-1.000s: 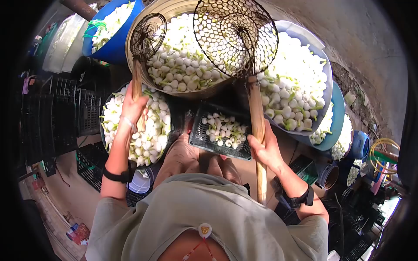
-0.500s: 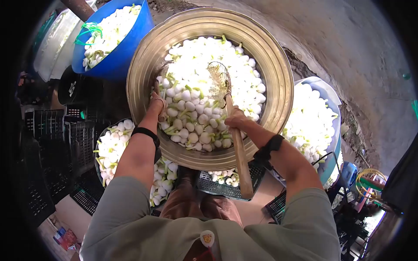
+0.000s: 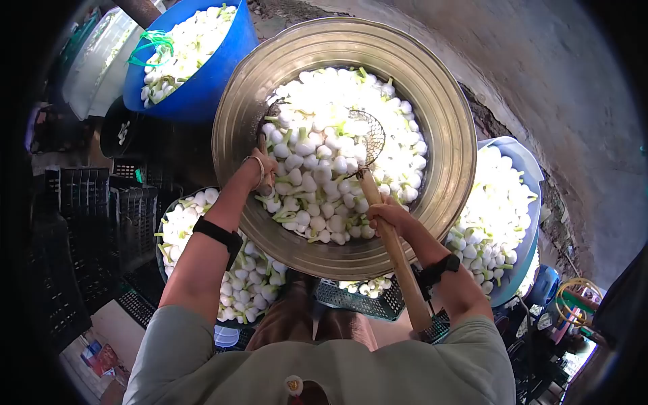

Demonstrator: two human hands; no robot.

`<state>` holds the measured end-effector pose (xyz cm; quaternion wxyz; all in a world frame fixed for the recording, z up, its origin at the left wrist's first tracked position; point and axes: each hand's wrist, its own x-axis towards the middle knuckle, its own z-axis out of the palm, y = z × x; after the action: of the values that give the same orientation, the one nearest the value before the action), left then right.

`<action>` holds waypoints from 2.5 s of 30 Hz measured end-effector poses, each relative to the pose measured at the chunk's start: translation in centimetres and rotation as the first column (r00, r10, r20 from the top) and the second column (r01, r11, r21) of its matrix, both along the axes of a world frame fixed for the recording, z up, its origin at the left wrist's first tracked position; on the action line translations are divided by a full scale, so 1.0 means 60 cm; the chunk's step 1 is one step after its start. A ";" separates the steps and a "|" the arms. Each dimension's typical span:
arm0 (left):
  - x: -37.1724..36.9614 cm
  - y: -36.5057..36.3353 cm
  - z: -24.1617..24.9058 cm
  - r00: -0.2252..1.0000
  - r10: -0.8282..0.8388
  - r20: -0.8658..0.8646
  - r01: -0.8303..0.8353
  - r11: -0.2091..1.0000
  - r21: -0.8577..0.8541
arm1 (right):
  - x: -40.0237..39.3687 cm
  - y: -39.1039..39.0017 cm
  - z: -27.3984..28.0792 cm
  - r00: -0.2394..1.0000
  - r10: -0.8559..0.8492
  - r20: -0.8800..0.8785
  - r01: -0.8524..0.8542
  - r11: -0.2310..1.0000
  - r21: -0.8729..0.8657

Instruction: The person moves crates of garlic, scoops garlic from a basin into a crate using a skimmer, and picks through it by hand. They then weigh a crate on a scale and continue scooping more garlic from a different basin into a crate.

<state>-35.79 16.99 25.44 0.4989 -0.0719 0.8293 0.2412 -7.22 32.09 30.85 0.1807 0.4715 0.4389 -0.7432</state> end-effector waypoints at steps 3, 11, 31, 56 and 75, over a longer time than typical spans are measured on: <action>0.000 0.031 -0.074 0.996 -0.018 -0.083 0.017 1.000 -0.012 | -0.056 -0.001 -0.105 0.994 -0.048 -0.094 0.036 0.991 -0.127; 0.059 -0.052 0.094 0.991 0.109 0.071 -0.127 0.934 0.333 | 0.021 -0.030 0.043 0.988 -0.099 -0.117 0.098 0.995 -0.021; 0.317 -0.086 0.242 0.991 0.106 0.086 -0.136 0.821 0.554 | 0.247 -0.100 0.215 0.955 -0.128 -0.267 0.113 0.991 -0.068; 0.847 -0.420 0.106 0.911 -0.151 -0.385 0.331 0.823 0.461 | 0.847 -0.379 0.076 0.917 0.331 0.222 -0.387 0.608 0.693; 0.527 -0.737 0.049 0.648 -0.170 -0.743 -0.126 0.937 -0.324 | 0.737 -0.155 0.248 0.937 -0.278 -0.211 0.348 0.712 0.610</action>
<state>-4.20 -27.25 28.39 0.0867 -0.0405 0.9911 0.0925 36.99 22.77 45.75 -0.1421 0.5325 0.5875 -0.5925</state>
